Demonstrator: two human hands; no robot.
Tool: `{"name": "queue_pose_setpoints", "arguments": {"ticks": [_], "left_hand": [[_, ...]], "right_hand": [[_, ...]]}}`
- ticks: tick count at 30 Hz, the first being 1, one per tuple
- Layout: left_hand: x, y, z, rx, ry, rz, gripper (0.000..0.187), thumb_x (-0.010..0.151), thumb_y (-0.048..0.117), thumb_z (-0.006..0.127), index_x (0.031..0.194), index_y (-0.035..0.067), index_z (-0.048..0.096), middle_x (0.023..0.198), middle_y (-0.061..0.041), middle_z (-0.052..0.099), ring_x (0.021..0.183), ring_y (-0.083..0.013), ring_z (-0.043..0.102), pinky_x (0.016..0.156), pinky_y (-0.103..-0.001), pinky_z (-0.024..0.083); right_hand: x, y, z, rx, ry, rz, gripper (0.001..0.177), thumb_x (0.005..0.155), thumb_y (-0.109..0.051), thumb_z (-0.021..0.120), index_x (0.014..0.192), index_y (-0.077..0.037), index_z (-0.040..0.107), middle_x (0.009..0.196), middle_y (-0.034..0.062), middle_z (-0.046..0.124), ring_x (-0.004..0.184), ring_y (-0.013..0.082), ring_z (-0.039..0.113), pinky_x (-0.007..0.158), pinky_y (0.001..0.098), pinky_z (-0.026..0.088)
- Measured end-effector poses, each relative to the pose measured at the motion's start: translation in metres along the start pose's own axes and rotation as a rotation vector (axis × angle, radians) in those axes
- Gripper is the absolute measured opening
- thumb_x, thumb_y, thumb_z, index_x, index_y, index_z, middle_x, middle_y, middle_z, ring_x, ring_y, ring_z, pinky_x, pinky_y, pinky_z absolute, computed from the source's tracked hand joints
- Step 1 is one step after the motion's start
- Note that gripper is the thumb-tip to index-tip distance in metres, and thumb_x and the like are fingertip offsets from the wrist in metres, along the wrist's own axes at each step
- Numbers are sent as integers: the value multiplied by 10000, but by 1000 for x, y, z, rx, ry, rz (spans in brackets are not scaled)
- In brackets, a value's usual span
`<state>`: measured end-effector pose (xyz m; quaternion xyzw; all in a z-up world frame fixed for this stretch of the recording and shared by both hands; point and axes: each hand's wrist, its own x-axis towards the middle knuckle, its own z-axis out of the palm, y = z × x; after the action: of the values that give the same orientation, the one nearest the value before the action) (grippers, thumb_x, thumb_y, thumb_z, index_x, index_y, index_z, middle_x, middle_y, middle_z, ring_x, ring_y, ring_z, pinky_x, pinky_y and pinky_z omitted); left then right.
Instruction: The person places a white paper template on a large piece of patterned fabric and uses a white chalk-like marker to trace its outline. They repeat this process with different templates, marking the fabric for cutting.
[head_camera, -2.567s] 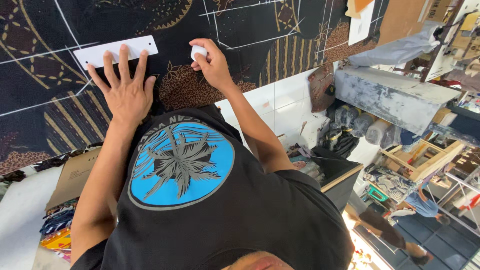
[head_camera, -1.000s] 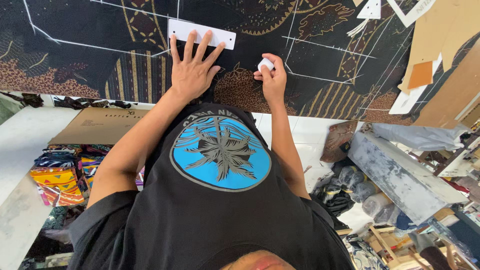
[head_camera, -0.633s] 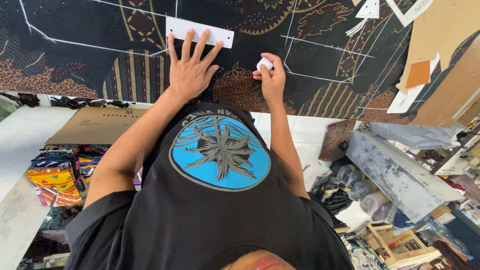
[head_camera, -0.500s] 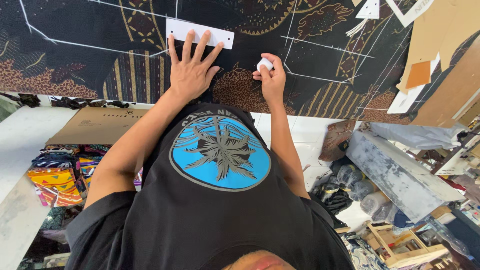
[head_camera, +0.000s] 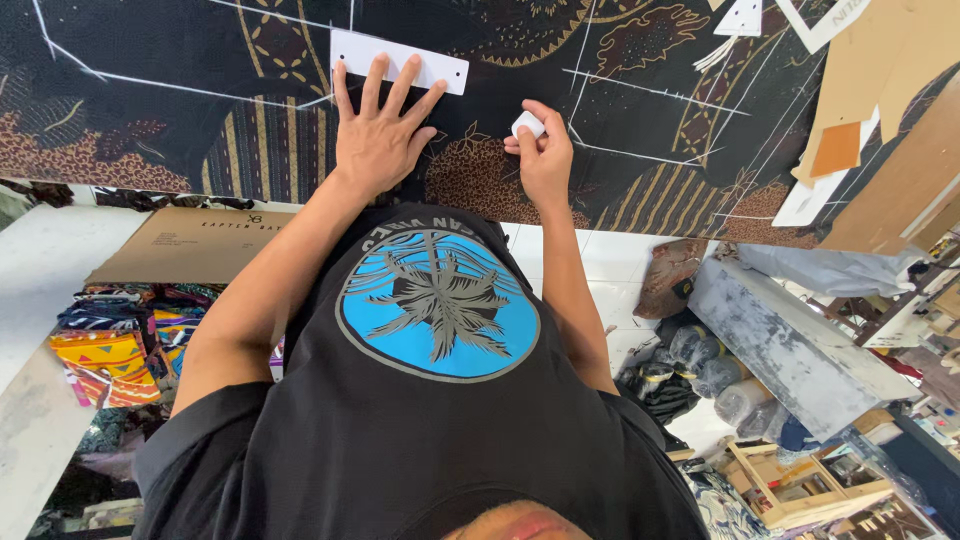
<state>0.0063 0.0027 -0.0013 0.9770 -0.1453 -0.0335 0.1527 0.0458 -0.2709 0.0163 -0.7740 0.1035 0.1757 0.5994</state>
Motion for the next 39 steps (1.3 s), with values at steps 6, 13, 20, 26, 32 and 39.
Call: {"name": "queue_pose_setpoints", "arguments": {"ticks": [6,13,20,26,32,39], "left_hand": [[1,2,-4,-32,-6,-12,571,1130,502,633,1641,314,465,1721,-89,312,1564,-408,210,1213,-732,29],[0,2,2,-3,-2,-5,481,1111,541,619,1507,270,589,1706,-103,350,1567,-416,197,1200,-750,19],[-1,2,16,-14,-22,-34,462,1133,593,516,1413,254,660,1657,-122,405,1578,-409,196,1185,-759,-8],[-3,0,23,-26,-46,-19,540,1117,583,516,1497,216,625,1598,-59,421,1572,-390,218,1180,-774,-1],[-6,-2,23,220,-30,27,530,1123,565,534,1516,220,619,1627,-74,391,1537,-386,190,1216,-760,3],[-1,0,8,-24,-22,7,544,1103,486,638,1582,262,508,1691,-127,327,1537,-427,184,1187,-776,48]], "right_hand": [[11,-27,19,-97,50,-158,202,1039,-24,619,1237,15,629,1121,120,670,869,166,764,734,282,655],[48,-63,83,-546,-68,-593,229,990,-78,700,1213,-131,698,1042,37,698,816,198,725,711,309,593],[96,-73,139,-714,-140,-1026,293,836,-91,725,1123,-91,665,955,1,671,886,179,679,706,310,575],[103,-60,167,-759,-178,-1088,269,842,-180,716,1092,-102,653,977,12,668,898,188,665,746,309,564],[101,-50,151,-863,-232,-1065,296,799,-200,726,1078,-105,700,924,5,672,857,199,659,711,332,550],[80,-64,29,-1094,-165,-947,242,783,-95,748,1021,-121,706,889,-9,648,853,193,647,717,329,546]]}}
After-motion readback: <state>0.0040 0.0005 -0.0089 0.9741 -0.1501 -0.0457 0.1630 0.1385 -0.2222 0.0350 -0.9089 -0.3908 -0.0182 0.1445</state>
